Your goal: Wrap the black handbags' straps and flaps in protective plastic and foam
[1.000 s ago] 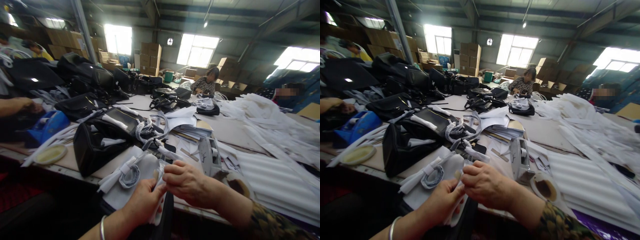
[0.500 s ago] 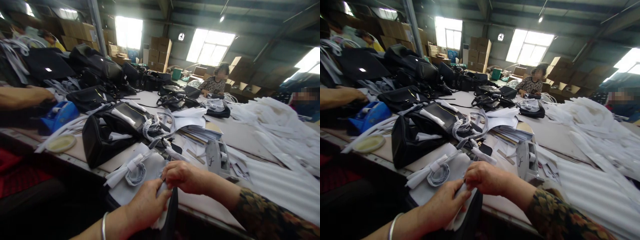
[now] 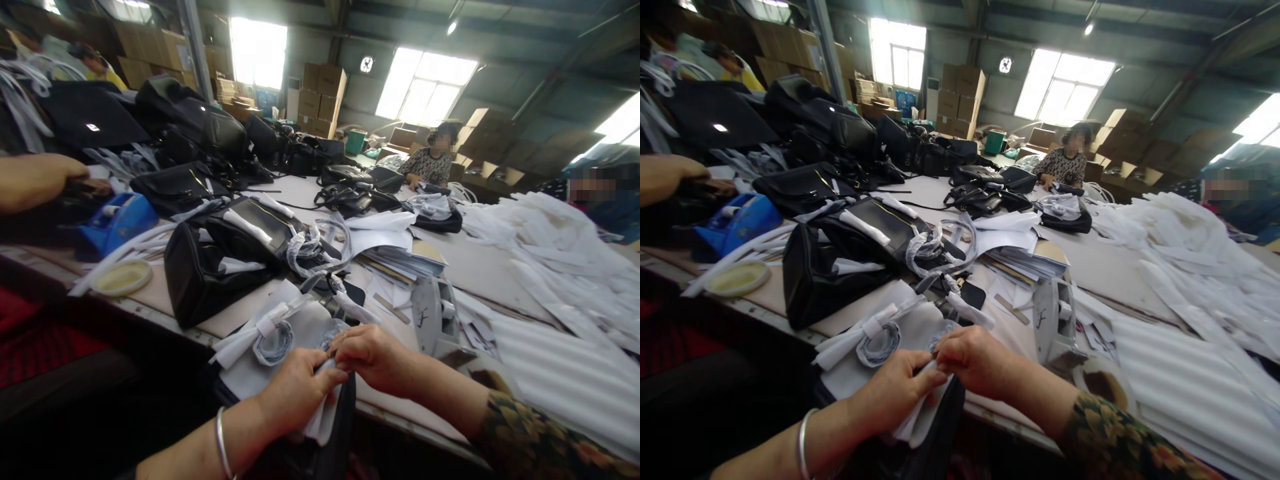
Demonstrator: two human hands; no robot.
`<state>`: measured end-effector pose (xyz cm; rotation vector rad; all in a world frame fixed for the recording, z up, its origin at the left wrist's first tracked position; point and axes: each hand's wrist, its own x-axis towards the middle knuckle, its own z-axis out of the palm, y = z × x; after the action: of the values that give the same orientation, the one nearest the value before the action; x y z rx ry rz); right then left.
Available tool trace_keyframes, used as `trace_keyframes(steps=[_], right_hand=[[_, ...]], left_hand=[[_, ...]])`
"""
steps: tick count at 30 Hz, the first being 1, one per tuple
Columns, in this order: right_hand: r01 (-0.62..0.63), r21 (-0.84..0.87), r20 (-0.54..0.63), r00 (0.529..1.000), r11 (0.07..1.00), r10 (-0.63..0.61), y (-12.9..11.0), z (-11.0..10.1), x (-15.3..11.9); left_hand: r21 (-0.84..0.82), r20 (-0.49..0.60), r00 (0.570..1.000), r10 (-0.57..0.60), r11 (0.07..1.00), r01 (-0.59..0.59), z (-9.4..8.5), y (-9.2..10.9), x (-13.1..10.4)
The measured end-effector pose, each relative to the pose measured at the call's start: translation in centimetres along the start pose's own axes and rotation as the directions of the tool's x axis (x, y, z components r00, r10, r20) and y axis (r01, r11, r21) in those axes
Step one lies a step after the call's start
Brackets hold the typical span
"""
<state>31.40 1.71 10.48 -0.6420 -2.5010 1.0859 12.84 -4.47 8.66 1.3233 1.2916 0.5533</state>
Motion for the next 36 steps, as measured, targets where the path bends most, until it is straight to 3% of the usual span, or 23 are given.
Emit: trace_keyframes(steps=[4,9,13,17,21,26,31,36], right_hand=[[-0.053,0.007,0.071,0.996,0.999,0.053,-0.4,-0.5,-0.3],[-0.104,-0.159,0.012,0.994,0.982,0.107,-0.8,-1.4,1.0],[-0.001,-0.405,0.167,0.983,0.914,0.075,-1.2,-1.4,3.2],[0.159,-0.581,0.295,0.955,0.798,0.025,-1.7,-0.4,4.5],[0.205,-0.592,0.326,0.945,0.780,-0.002,-2.0,0.4,4.4],[0.276,-0.557,0.388,0.920,0.783,-0.048,-1.9,-0.2,3.9],[0.261,-0.540,0.400,0.916,0.800,-0.029,-2.0,-0.8,3.5],[0.289,-0.640,0.433,0.901,0.712,0.023,-2.2,0.0,3.1]], left_hand=[[0.046,-0.012,0.999,0.041,0.998,-0.040,0.2,-0.5,0.0],[0.103,-0.068,0.996,0.056,0.993,-0.049,0.3,-1.2,0.3],[0.118,-0.102,0.990,0.093,0.990,-0.081,0.2,-1.3,0.3],[0.039,-0.053,0.996,0.074,0.997,-0.072,0.0,-1.4,0.2],[-0.093,0.020,1.000,0.013,0.996,-0.011,-0.1,-1.7,0.4],[-0.179,0.067,0.998,-0.008,0.984,0.020,0.2,-1.9,0.7],[-0.152,0.043,0.999,0.002,0.988,0.005,0.2,-1.8,0.5],[-0.121,0.028,1.000,-0.003,0.993,0.007,0.2,-2.1,0.7]])
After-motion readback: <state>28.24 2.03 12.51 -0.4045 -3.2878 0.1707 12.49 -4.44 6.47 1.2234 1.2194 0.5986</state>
